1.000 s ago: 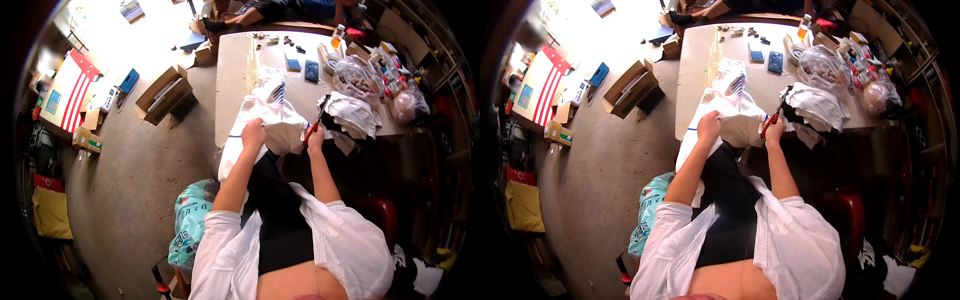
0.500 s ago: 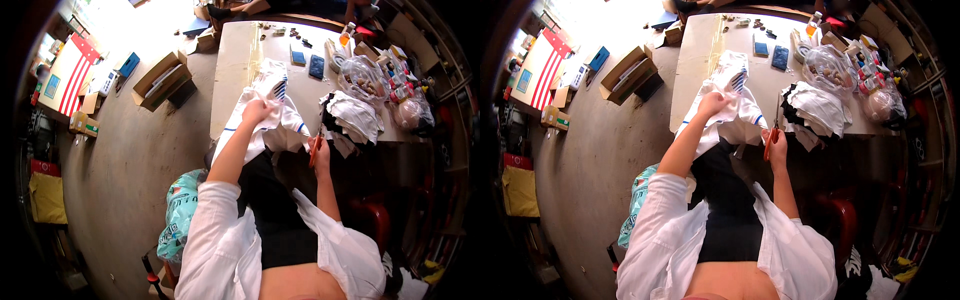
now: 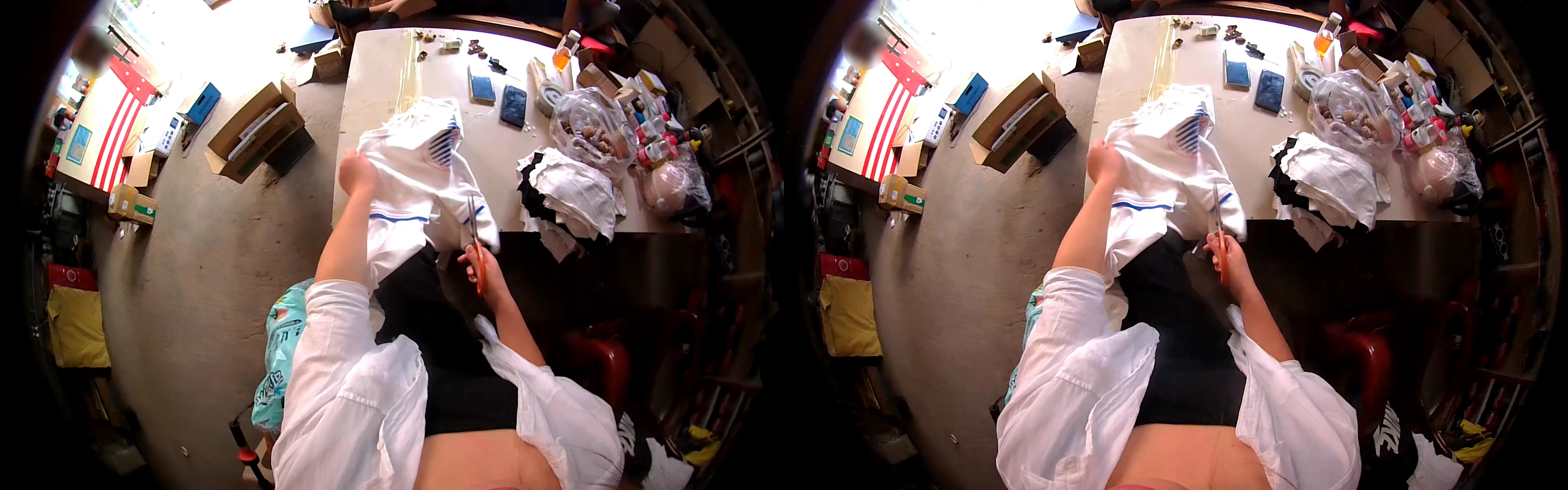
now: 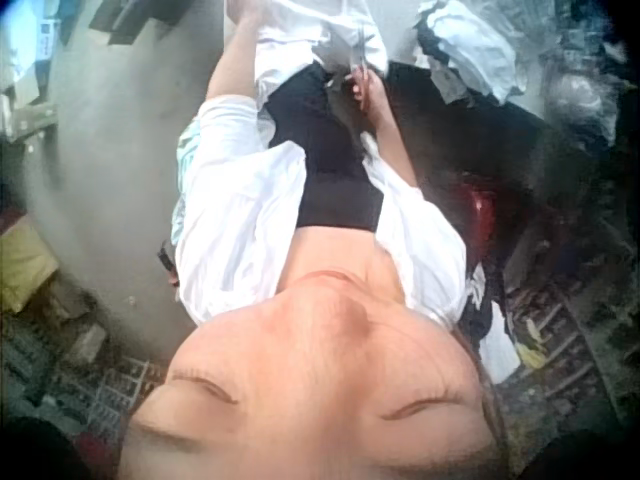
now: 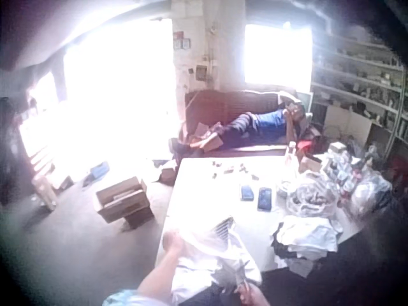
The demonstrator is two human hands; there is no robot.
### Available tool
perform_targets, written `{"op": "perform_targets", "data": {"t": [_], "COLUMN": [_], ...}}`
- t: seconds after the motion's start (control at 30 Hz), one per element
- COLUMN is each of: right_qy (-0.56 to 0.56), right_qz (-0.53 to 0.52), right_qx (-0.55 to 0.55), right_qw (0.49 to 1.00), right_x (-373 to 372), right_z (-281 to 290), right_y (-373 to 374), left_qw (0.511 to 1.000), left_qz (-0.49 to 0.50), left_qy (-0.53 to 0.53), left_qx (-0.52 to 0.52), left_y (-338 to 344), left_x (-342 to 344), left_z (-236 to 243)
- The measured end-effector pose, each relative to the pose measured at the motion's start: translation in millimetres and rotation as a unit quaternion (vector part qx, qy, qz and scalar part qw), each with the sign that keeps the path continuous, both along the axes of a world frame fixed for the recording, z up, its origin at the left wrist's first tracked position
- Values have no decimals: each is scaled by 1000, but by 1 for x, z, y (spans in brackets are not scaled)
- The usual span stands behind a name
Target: The person sits on the floor and uses orange-handled scissors to cut a white fabric with blue stripes into strips. They repeatedly fold and trim the fabric, placing cut pieces aside on the table.
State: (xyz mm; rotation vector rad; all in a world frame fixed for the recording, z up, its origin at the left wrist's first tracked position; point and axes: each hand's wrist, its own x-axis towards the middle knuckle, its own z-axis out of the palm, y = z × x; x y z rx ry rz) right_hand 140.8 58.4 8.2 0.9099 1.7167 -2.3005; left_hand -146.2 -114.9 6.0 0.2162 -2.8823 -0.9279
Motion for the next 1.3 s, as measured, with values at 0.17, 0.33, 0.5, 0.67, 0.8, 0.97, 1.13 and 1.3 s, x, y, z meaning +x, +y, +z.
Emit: {"op": "perform_targets", "data": {"t": [0.17, 0.33, 0.5, 0.67, 0.8, 0.97, 1.13, 1.3], "right_qy": [-9, -22, -31, -18, -37, -49, -77, -21], "right_qz": [-81, -68, -15, 49, 95, 90, 98, 106], "right_qx": [-128, -109, -99, -144, -116, -157, -174, -177], "right_qw": [988, 991, 994, 988, 988, 982, 977, 978], "right_x": [3, 9, 13, 11, -9, -32, -51, -78], "right_z": [4, 8, 22, 40, 35, 48, 46, 38], "right_y": [-1, 1, -6, -20, -21, -29, -25, -18], "left_qw": [987, 934, 902, 919, 933, 937, 934, 926], "left_qz": [85, -292, -374, -341, -327, -325, -327, -335], "left_qy": [16, -197, -17, 58, 90, 99, 135, 171], "left_qx": [-137, 63, -215, -192, -119, -82, -56, -41], "left_y": [-18, 26, 55, 45, 37, 32, 34, 41], "left_x": [7, 26, 84, 82, 85, 92, 97, 104], "left_z": [-4, 46, 40, 15, 30, 35, 35, 50]}}
